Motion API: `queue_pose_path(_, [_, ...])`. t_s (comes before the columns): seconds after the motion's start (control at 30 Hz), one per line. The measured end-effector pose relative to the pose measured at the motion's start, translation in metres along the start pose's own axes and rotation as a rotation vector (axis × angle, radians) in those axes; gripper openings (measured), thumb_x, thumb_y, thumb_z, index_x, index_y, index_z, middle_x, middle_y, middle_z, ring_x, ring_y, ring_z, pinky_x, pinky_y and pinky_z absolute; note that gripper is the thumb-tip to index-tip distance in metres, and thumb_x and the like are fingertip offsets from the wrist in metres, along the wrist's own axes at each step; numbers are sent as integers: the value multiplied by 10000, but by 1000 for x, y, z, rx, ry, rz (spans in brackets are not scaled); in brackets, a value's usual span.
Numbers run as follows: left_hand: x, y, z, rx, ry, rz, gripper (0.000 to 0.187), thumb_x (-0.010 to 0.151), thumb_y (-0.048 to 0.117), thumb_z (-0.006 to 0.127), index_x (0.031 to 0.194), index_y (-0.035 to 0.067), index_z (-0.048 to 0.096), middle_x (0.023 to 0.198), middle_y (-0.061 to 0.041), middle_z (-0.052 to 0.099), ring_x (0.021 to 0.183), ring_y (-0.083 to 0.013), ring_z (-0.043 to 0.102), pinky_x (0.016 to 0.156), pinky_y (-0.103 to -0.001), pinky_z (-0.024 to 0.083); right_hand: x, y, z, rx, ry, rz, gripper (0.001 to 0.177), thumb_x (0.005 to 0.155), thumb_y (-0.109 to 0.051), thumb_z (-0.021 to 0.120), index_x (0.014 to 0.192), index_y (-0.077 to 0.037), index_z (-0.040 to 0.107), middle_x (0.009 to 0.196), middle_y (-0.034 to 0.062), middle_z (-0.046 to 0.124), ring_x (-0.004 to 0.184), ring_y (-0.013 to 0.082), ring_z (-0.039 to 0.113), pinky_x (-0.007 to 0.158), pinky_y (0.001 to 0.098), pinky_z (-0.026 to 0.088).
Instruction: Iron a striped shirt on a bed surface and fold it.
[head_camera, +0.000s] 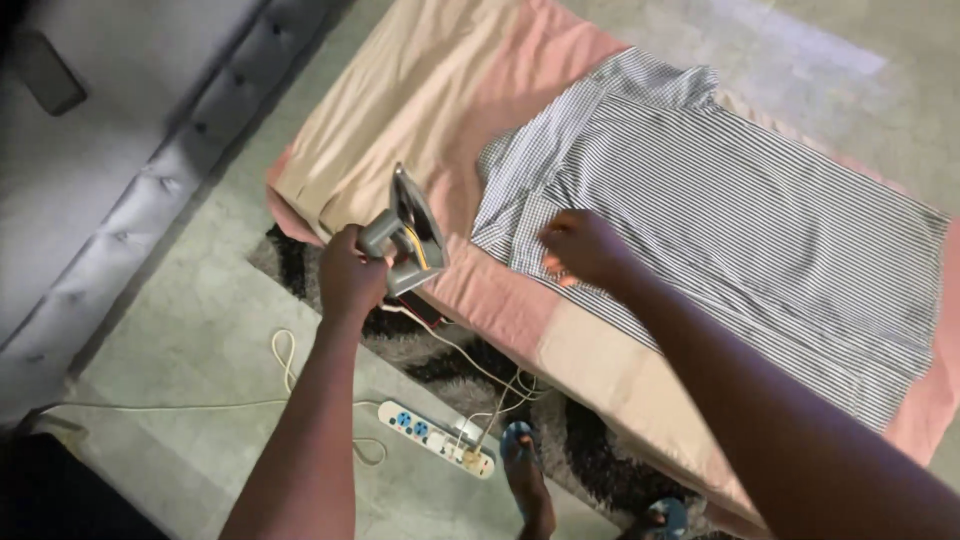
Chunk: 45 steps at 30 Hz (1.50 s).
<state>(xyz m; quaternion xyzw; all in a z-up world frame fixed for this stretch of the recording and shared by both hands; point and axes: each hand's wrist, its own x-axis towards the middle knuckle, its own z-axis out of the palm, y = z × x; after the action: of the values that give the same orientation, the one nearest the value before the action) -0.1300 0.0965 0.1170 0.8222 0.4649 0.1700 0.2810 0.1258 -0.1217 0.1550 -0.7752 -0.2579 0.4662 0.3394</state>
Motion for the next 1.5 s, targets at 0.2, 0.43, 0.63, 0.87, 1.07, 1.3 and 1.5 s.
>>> queue_pose_path(0.2, [9, -51, 34, -475, 38, -149, 393, 767, 27, 782, 1095, 61, 568, 1055, -94, 677, 900, -199, 708, 744, -354, 530, -1, 33, -28, -6, 93, 119, 306, 1000, -264, 579, 1157, -27, 691, 929, 149, 754, 760, 229, 742, 697, 381, 645])
queue_pose_path(0.43, [-12, -90, 80, -445, 167, -175, 396, 762, -42, 783, 1078, 11, 551, 1039, -151, 645, 906, -235, 627, 795, -359, 532, -12, 75, -44, -22, 95, 123, 309, 985, -247, 593, 1129, 5, 698, 906, 150, 769, 761, 216, 756, 681, 380, 649])
queue_pose_path(0.63, [-17, -127, 92, -827, 65, -154, 749, 573, -13, 772, 1239, 138, 465, 1135, -42, 624, 996, -139, 671, 766, -297, 571, -47, 116, -79, -95, 133, 133, 296, 975, -269, 609, 1061, -9, 724, 850, 121, 772, 698, 199, 747, 653, 381, 634])
queue_pose_path(0.87, [-109, 28, 104, 99, -614, -83, 572, 762, 241, 861, 1246, 32, 637, 1112, -141, 726, 1046, -275, 716, 899, -410, 551, -128, 180, -170, -250, 336, 42, 298, 950, -299, 619, 1033, -42, 745, 880, 146, 766, 767, 288, 730, 722, 451, 599])
queue_pose_path(1.07, [-147, 231, 95, 31, -360, 474, 443, 860, 219, 785, 1224, 13, 638, 1178, -235, 668, 1113, -410, 644, 933, -497, 522, -249, 213, -264, -504, 511, -63, 310, 949, -329, 645, 1055, -56, 748, 964, 202, 744, 891, 409, 704, 815, 520, 557])
queue_pose_path(1.3, [-223, 430, 68, 233, -54, 771, 519, 849, 116, 792, 1307, 11, 572, 1289, -229, 530, 1201, -442, 521, 1015, -528, 452, -406, 249, -367, -450, 685, -47, 264, 927, -287, 652, 1065, -81, 744, 984, 187, 752, 917, 384, 707, 820, 519, 552])
queue_pose_path(1.5, [-251, 510, 76, 243, -86, 829, 487, 851, 136, 797, 1270, 1, 589, 1328, -223, 504, 1256, -426, 501, 1034, -504, 453, -486, 264, -434, -499, 794, -67, 256, 931, -285, 674, 1088, -95, 743, 972, 202, 753, 933, 394, 711, 868, 507, 558])
